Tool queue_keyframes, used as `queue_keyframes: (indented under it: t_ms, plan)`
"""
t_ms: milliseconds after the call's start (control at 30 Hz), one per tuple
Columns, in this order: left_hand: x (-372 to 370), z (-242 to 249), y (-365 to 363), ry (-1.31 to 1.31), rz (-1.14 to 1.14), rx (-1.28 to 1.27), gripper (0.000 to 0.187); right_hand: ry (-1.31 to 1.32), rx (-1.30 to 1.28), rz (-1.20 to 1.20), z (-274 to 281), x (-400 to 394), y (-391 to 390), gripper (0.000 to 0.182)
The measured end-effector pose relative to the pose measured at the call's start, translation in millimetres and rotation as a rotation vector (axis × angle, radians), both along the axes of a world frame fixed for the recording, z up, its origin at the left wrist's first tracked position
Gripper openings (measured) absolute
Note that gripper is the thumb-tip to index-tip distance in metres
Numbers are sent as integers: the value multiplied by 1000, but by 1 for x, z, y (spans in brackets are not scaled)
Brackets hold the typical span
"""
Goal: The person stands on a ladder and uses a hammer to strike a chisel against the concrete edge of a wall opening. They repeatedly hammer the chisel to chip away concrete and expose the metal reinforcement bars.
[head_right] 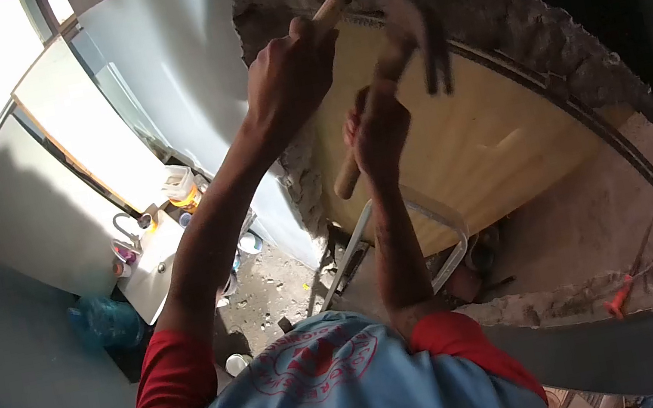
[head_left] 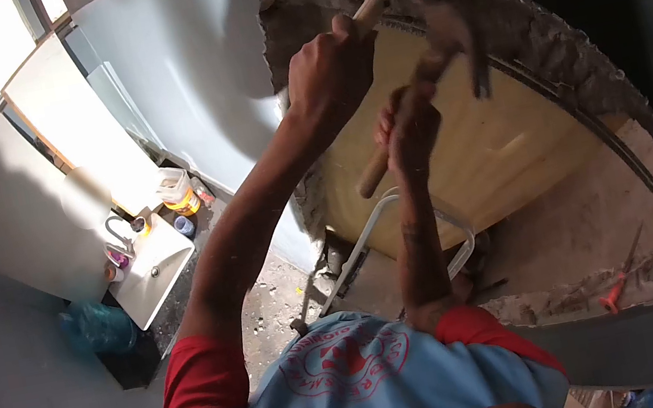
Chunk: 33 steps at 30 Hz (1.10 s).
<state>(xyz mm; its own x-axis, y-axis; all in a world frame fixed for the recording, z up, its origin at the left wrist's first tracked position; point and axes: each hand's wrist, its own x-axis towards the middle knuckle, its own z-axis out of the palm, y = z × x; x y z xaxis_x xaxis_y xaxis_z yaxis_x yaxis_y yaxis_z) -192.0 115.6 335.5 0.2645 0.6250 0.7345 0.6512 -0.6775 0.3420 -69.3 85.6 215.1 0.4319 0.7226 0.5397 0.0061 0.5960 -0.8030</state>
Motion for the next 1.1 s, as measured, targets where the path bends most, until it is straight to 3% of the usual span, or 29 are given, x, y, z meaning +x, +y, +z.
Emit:
queue_keyframes:
  t_ms: [33, 67, 100, 167, 233, 267, 300, 367, 500, 533, 867, 967, 1033, 1067, 1100]
  plan:
    - [0, 1, -1, 0, 1, 7, 35, 271, 5, 185, 13, 0, -15, 63]
    - [0, 1, -3, -5, 15, 13, 35, 349, 207, 101, 26, -14, -32, 64]
    - [1, 1, -3, -10, 28, 16, 35, 331, 472, 231, 12, -9, -25, 65]
    - [0, 0, 0, -9, 34, 36, 35, 373, 678, 245, 0, -17, -4, 64]
    - [0, 0, 0, -12, 34, 47, 35, 88, -61, 6, 3, -23, 8, 58]
    - [-4, 4, 1, -20, 18, -1, 35, 136, -217, 206, 26, -24, -5, 53]
    - [-7, 5, 0, -12, -4, -52, 34, 153, -226, 195, 17, -23, -16, 53]
    - [-6, 1, 13, 25, 4, 134, 33, 181, -85, 136, 12, -21, -20, 50]
    - [-3, -8, 3, -6, 65, -5, 32, 293, 199, 112, 7, -32, -48, 69]
    - [-5, -11, 3, -11, 52, 28, 31, 319, 98, 17, 14, -37, -51, 84]
    - [-3, -10, -5, -41, 71, 70, 32, 232, 134, -29, 27, -21, -70, 85]
    - [-2, -8, -3, -65, 58, 100, 33, 191, 175, 14, 28, -20, -64, 84]
    - [0, -4, -1, -54, 68, 71, 33, 253, 359, 92, 14, -24, -39, 67]
    - [0, -3, -1, -40, 72, 37, 33, 408, 273, 92, 7, -31, -18, 59]
    - [-1, -4, 0, -39, 76, 31, 33, -55, 49, -158, -12, -17, 10, 53]
